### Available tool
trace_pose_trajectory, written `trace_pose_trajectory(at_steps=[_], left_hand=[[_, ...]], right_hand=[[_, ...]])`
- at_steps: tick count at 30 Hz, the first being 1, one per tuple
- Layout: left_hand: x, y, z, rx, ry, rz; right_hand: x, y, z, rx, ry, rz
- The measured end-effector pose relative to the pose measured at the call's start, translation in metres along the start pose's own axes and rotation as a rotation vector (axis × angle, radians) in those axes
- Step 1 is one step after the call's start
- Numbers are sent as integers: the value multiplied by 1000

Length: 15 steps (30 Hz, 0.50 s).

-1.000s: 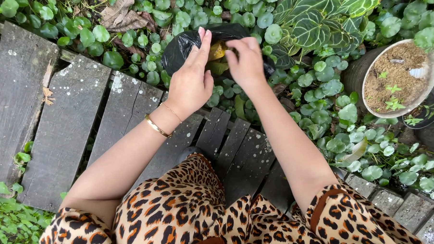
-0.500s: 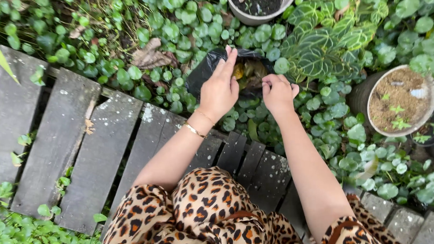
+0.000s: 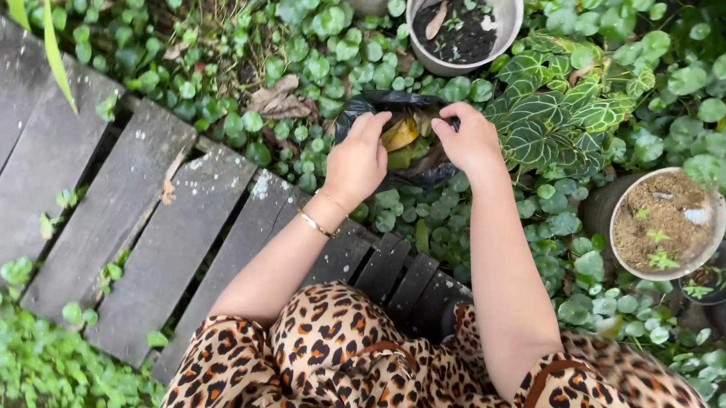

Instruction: Picking up dry leaves and putting them into a trash bag.

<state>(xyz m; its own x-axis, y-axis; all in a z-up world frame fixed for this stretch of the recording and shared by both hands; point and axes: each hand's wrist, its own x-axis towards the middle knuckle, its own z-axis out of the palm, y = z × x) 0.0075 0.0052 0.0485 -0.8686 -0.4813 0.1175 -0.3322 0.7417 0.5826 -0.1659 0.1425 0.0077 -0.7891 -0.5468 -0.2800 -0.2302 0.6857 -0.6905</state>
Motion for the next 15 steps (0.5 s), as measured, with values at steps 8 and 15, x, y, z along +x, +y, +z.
trace_pose_trajectory(at_steps=[8,15], left_hand=[[3,20,-8,83,174,-46],[21,54,-27,131,212,-139]], right_hand=[[15,-25,-7,-3,-117,-111],[41,-47,-13,423,26,-191]])
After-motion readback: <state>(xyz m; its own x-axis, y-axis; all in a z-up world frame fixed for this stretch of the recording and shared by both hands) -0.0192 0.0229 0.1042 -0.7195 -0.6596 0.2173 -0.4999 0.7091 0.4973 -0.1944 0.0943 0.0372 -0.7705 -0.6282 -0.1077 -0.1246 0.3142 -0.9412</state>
